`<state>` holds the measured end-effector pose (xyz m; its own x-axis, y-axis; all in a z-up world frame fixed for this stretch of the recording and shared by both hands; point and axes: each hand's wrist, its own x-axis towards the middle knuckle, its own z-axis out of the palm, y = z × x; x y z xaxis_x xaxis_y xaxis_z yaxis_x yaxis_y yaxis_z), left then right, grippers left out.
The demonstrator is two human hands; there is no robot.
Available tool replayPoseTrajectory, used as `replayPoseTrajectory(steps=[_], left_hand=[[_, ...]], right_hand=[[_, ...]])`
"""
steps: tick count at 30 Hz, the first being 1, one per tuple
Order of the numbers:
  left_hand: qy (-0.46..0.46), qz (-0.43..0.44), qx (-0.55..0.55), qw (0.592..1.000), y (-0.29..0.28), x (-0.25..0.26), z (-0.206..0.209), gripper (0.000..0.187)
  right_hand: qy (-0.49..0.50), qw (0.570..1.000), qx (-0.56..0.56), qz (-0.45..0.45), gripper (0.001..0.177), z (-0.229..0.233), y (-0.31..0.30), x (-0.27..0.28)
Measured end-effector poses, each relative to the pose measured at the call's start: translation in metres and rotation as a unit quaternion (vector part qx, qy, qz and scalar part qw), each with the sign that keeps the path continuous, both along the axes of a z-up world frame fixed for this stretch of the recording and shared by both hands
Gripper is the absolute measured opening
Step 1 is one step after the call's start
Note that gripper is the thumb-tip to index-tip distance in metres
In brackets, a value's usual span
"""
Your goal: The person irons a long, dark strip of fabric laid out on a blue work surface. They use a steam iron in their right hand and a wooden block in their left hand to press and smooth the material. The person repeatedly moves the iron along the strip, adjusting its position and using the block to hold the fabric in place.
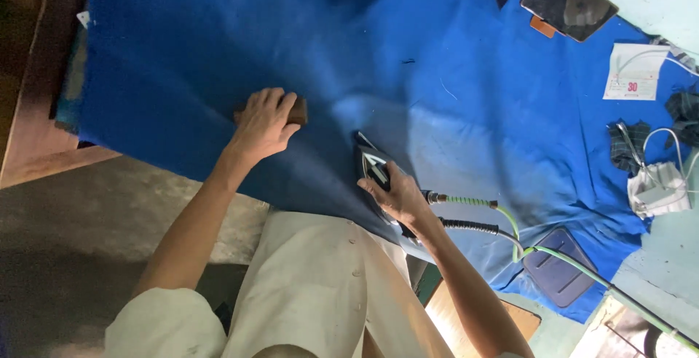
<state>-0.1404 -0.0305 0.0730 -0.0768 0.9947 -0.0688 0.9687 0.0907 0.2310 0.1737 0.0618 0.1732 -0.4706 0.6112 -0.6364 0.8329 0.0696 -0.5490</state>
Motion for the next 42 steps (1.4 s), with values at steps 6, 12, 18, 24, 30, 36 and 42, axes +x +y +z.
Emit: replayPoseTrajectory(steps=[6, 12, 18, 24, 30, 36, 42], left_hand=[[0.014, 0.005, 0.208, 0.978, -0.017, 0.007, -0.003, 0.066], [0.085, 0.036, 0.247, 0.965, -0.010, 0.015, -0.012, 0.072], [0.102, 0.050, 0.247, 0.962, -0.009, 0.017, -0.013, 0.071], [0.111, 0.061, 0.245, 0.961, -0.011, 0.017, -0.016, 0.072], [0.111, 0.061, 0.259, 0.957, -0.010, 0.017, -0.018, 0.071], [0.119, 0.056, 0.257, 0.957, -0.009, 0.016, -0.018, 0.070], [0.127, 0.053, 0.268, 0.953, -0.009, 0.016, -0.020, 0.068]], right_hand=[[0.002, 1.000, 0.003, -0.005, 0.064, -0.006, 0.023, -0.046], [0.045, 0.997, 0.013, -0.059, 0.056, -0.014, 0.046, -0.082], [0.082, 0.995, 0.007, -0.057, 0.063, -0.008, 0.053, -0.083], [0.078, 0.995, -0.005, -0.062, 0.073, -0.017, 0.050, -0.079], [0.094, 0.993, -0.003, -0.072, 0.069, -0.033, 0.048, -0.068], [0.076, 0.994, 0.000, -0.084, 0.071, -0.034, 0.040, -0.059], [0.078, 0.994, 0.015, -0.082, 0.067, -0.017, 0.024, -0.045]])
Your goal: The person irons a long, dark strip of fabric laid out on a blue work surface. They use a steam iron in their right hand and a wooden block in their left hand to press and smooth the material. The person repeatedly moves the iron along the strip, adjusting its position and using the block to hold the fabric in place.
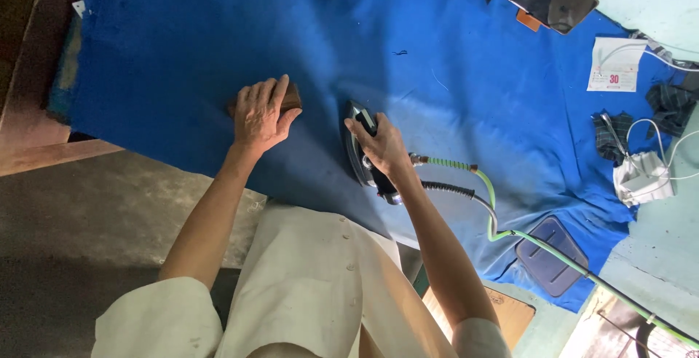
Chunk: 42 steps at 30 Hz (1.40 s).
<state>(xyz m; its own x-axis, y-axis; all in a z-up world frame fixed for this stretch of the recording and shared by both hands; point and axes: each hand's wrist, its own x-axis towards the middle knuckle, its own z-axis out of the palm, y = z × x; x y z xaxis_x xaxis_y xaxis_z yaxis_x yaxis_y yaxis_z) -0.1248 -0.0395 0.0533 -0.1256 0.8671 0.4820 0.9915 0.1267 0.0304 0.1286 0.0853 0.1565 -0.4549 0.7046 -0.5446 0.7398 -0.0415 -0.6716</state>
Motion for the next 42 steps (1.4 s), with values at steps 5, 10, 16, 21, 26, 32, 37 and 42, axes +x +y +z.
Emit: replayPoseTrajectory(steps=[5, 10, 16, 21, 26, 32, 37, 42], left_hand=[[-0.024, 0.005, 0.013, 1.000, 0.000, 0.002, 0.001, 0.066], [-0.022, 0.006, 0.019, 1.000, 0.001, 0.001, 0.001, 0.068], [-0.027, 0.000, 0.003, 1.000, 0.000, 0.000, 0.008, 0.066], [-0.044, 0.005, -0.007, 0.999, 0.002, 0.002, 0.005, 0.068], [-0.046, 0.008, -0.017, 0.999, 0.004, 0.002, 0.012, 0.070], [-0.025, 0.020, -0.057, 0.998, 0.009, 0.013, 0.002, 0.076], [-0.150, -0.127, -0.116, 0.974, 0.034, 0.059, 0.015, 0.080], [-0.126, -0.255, -0.127, 0.950, 0.058, 0.104, 0.017, 0.071]], right_hand=[[-0.043, 0.998, 0.006, 0.042, 0.074, 0.016, -0.021, 0.026], [-0.073, 0.992, -0.063, 0.086, 0.065, 0.039, -0.041, 0.065], [-0.081, 0.992, -0.036, 0.092, 0.060, 0.005, -0.046, 0.098], [-0.045, 0.994, -0.003, 0.099, 0.060, 0.028, -0.027, 0.042], [0.013, 0.996, 0.029, 0.078, 0.059, 0.008, 0.002, 0.003], [0.015, 0.999, 0.003, 0.037, 0.060, -0.011, 0.020, -0.005], [-0.101, 0.988, -0.087, 0.079, 0.060, 0.030, 0.003, 0.021], [-0.130, 0.975, -0.138, 0.116, 0.057, 0.041, -0.014, 0.071]])
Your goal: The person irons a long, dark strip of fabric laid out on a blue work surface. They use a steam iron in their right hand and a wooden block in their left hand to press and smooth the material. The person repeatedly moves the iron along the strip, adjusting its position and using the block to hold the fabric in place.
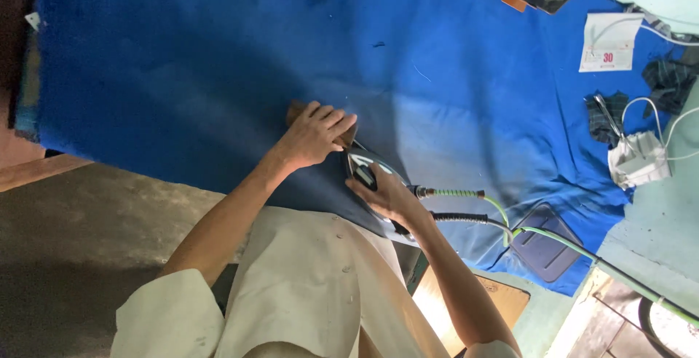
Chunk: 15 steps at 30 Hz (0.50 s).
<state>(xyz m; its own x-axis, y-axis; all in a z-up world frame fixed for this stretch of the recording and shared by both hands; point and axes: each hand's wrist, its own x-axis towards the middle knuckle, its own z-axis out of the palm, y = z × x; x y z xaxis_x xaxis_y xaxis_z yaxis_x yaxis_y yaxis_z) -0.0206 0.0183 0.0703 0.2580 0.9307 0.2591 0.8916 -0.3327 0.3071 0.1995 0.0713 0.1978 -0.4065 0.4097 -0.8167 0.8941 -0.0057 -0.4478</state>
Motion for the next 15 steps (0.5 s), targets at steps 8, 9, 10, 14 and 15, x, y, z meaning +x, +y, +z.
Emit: replayPoseTrajectory(steps=[8, 9, 10, 14, 15], left_hand=[[0.023, -0.050, 0.009, 0.998, 0.009, 0.004, -0.017, 0.065], [0.034, -0.051, 0.005, 0.998, 0.009, 0.004, -0.012, 0.062], [0.045, -0.051, 0.001, 0.998, 0.009, 0.004, -0.007, 0.060], [0.043, -0.065, -0.051, 0.996, -0.002, 0.038, -0.006, 0.071], [0.012, -0.101, -0.070, 0.992, -0.005, 0.052, -0.003, 0.069]], right_hand=[[0.010, 0.998, -0.047, 0.042, 0.057, -0.001, -0.008, 0.056], [0.018, 0.997, -0.050, 0.047, 0.056, 0.005, -0.007, 0.059], [0.027, 0.997, -0.054, 0.053, 0.056, 0.010, -0.005, 0.062], [0.009, 0.997, -0.059, 0.043, 0.062, 0.004, 0.000, 0.105], [0.025, 0.998, -0.034, -0.037, 0.054, -0.001, 0.000, 0.118]])
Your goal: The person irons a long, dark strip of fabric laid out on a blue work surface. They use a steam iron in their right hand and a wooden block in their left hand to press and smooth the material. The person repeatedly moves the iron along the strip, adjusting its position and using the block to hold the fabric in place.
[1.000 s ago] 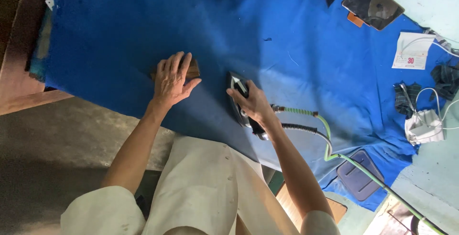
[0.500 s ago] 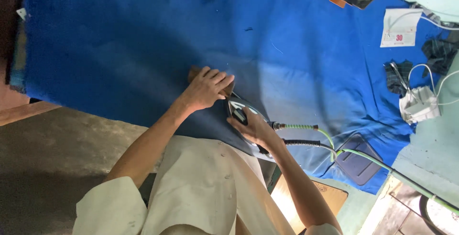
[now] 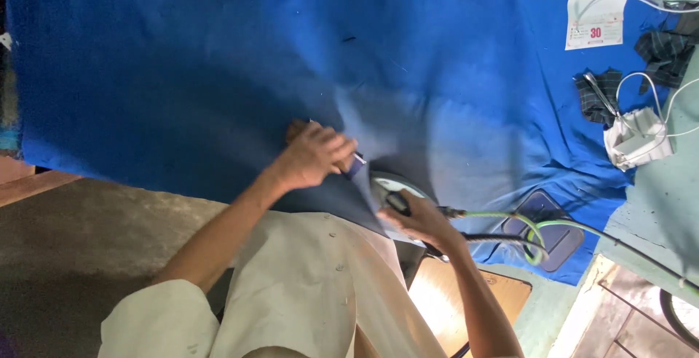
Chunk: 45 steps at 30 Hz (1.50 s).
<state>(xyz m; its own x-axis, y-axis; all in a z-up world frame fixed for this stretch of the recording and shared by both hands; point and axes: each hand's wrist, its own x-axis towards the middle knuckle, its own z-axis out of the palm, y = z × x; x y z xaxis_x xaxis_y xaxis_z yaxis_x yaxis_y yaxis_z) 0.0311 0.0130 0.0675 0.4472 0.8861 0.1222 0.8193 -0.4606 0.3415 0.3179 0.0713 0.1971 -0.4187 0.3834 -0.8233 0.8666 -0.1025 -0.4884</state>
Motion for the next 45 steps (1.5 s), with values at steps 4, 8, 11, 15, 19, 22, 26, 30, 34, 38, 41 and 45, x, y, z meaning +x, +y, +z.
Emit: replayPoseTrajectory(steps=[4, 8, 11, 15, 19, 22, 26, 30, 34, 38, 41, 45], left_hand=[[0.003, -0.044, 0.021, 0.999, -0.017, 0.037, -0.025, 0.083], [0.012, -0.041, -0.035, 0.998, 0.017, 0.015, -0.029, 0.079], [0.028, 0.044, 0.063, 0.997, 0.062, -0.022, -0.017, 0.072], [0.024, 0.091, 0.051, 0.994, 0.084, -0.030, 0.007, 0.081], [-0.008, -0.050, -0.054, 0.997, 0.026, 0.013, -0.029, 0.071], [0.050, -0.024, -0.012, 0.998, 0.001, 0.030, -0.080, 0.057], [0.014, 0.012, 0.019, 1.000, 0.009, 0.026, -0.058, 0.006], [-0.046, 0.051, 0.151, 0.986, -0.004, 0.038, -0.030, 0.005], [-0.111, 0.039, 0.179, 0.977, -0.050, 0.064, -0.032, 0.029], [-0.100, 0.132, 0.149, 0.975, -0.075, 0.061, -0.025, 0.028], [-0.122, 0.280, 0.155, 0.939, -0.067, 0.044, -0.026, 0.033], [-0.072, 0.382, 0.101, 0.916, -0.045, 0.038, -0.025, 0.055]], right_hand=[[-0.010, 0.958, 0.084, -0.275, 0.040, -0.045, 0.016, 0.068], [-0.066, 0.925, 0.180, -0.329, 0.062, -0.036, 0.039, 0.094], [-0.154, 0.909, 0.249, -0.297, 0.079, -0.008, 0.042, 0.091], [-0.126, 0.908, 0.254, -0.308, 0.076, -0.008, 0.042, 0.094], [0.041, 0.888, 0.244, -0.387, 0.055, -0.031, 0.043, 0.104], [0.073, 0.874, 0.219, -0.428, 0.053, -0.037, 0.045, 0.104], [0.087, 0.866, 0.213, -0.444, 0.049, -0.045, 0.043, 0.103], [0.124, 0.854, 0.209, -0.459, 0.049, -0.038, 0.041, 0.094], [0.147, 0.870, 0.202, -0.426, 0.055, -0.031, 0.040, 0.088], [0.069, 0.917, 0.239, -0.312, 0.049, -0.034, 0.024, 0.090], [-0.020, 0.958, 0.260, -0.119, 0.051, -0.018, 0.006, 0.062], [0.118, 0.952, 0.281, 0.009, 0.040, -0.020, -0.010, 0.027]])
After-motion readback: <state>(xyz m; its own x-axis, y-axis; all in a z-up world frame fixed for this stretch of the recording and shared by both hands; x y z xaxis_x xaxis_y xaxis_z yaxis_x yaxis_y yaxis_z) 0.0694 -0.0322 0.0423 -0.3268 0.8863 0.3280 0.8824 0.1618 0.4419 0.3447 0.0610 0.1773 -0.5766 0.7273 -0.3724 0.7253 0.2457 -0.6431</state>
